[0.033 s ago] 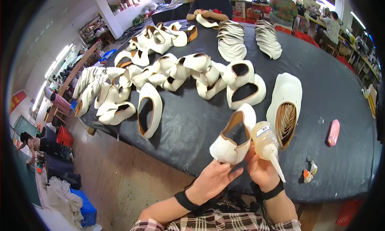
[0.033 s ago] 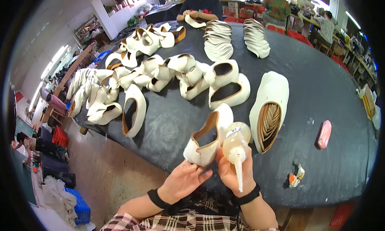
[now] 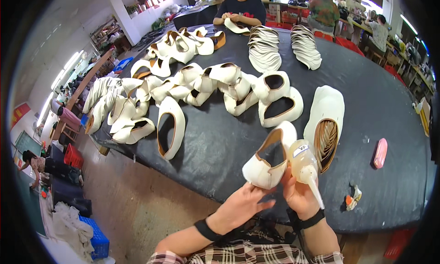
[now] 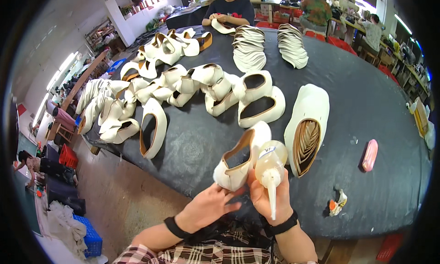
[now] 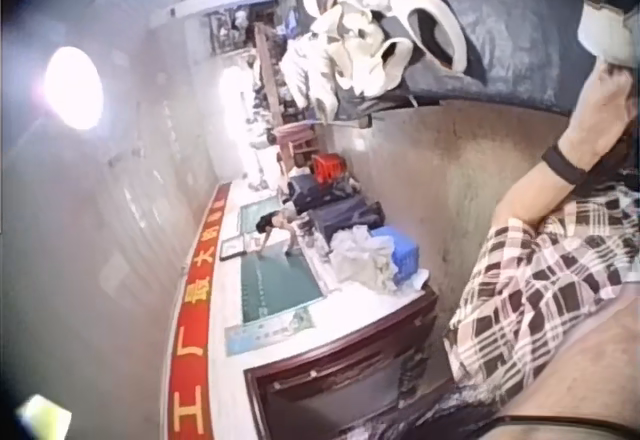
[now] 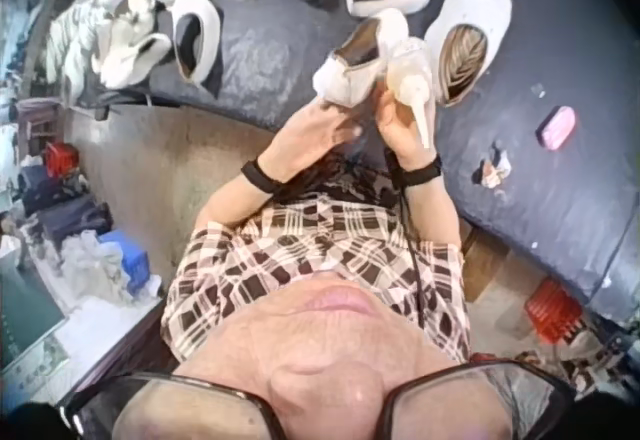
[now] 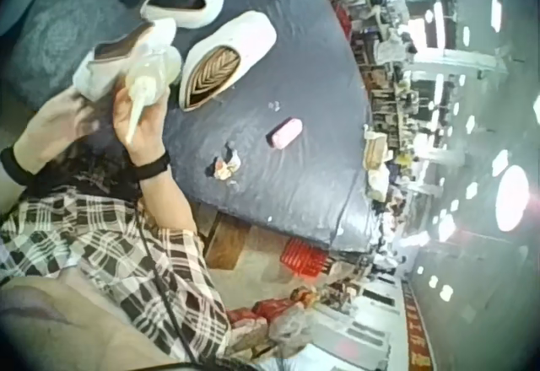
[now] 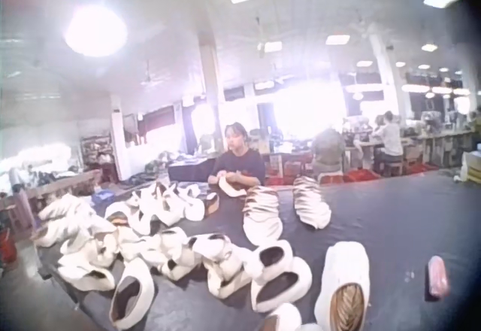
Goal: Applying glue to the inner edges of white shoe uppers using a squeeze bottle dispenser.
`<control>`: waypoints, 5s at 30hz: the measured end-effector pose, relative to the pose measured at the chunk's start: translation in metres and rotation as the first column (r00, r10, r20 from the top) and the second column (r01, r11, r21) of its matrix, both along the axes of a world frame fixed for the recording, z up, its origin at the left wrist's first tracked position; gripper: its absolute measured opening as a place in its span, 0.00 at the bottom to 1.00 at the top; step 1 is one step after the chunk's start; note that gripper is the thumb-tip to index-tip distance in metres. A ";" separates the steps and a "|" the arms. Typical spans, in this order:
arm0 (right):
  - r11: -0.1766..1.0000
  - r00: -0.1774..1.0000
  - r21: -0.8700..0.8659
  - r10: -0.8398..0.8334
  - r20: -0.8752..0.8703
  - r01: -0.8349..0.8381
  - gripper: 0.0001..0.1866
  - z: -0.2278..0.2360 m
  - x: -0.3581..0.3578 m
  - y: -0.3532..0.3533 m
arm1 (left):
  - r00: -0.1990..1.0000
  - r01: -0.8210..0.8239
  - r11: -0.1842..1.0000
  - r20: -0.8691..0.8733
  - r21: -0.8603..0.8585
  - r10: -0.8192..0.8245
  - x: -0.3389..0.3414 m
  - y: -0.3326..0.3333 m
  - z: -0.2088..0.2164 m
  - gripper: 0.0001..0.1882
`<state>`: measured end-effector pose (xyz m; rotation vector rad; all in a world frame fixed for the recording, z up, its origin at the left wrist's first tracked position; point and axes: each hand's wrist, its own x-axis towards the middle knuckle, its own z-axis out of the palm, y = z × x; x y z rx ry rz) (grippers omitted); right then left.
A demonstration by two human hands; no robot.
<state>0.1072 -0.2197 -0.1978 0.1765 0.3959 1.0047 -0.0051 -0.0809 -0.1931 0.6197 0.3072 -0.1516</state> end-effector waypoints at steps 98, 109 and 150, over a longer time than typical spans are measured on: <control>0.367 0.374 -0.356 0.022 0.927 0.860 0.17 0.024 0.054 -0.063 | 0.987 0.000 0.728 0.116 0.685 -0.109 0.064 -0.022 0.011 0.08; 0.439 0.393 -0.381 0.068 0.917 0.814 0.18 0.025 0.064 -0.069 | 0.987 0.020 0.683 0.095 0.730 -0.131 0.079 -0.026 0.010 0.07; 0.833 0.912 -0.415 -0.232 0.338 0.366 0.21 -0.023 0.027 -0.059 | 0.997 -0.029 -0.314 0.050 0.949 0.058 0.043 0.213 0.021 0.10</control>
